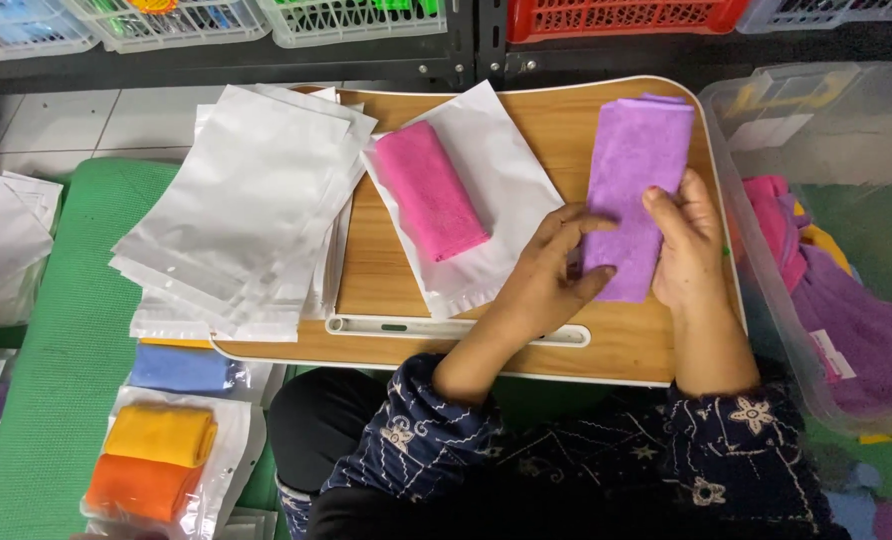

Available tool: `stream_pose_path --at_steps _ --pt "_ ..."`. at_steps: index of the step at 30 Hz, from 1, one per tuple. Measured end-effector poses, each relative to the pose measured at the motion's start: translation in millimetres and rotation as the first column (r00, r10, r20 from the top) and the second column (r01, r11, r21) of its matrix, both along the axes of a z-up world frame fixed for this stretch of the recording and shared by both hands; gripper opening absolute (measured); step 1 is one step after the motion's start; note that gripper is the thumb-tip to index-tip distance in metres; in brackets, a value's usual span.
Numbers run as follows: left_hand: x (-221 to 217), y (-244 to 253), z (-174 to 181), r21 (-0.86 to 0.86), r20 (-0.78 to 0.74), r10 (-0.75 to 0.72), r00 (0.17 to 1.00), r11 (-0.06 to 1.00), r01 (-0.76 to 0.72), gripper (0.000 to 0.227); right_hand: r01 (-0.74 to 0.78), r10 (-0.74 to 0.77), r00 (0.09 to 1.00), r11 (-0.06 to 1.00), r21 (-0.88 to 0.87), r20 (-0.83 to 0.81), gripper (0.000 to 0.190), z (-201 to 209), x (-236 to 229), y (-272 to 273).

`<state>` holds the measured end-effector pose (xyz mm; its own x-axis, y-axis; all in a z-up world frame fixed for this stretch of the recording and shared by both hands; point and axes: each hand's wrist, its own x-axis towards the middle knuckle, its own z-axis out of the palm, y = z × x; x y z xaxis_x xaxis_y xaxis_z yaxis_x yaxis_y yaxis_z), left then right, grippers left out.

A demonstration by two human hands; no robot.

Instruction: The person brushes a pink towel with a green brush, folds it, and places it into a white plastic bag. They then repeat the process with a purple towel, folding and bagging it alongside the pink one.

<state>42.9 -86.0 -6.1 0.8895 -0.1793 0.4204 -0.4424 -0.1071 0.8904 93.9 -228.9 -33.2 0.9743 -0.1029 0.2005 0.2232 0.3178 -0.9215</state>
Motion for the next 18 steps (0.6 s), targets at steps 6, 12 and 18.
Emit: stream_pose_path --at_steps 6,12,18 --pt "-23 3 -2 0.067 -0.083 -0.037 0.996 0.997 0.042 0.045 -0.11 0.124 0.984 0.988 -0.111 0.129 0.05 32 -28 13" --pt "-50 20 27 0.235 0.053 0.045 0.998 0.97 -0.056 0.031 -0.145 0.144 0.989 0.987 -0.072 -0.018 0.058 38 -35 6" --pt "-26 65 1 0.797 0.283 0.222 0.933 0.487 -0.358 0.043 -0.225 0.209 0.969 0.966 -0.126 -0.128 0.058 64 -54 10"
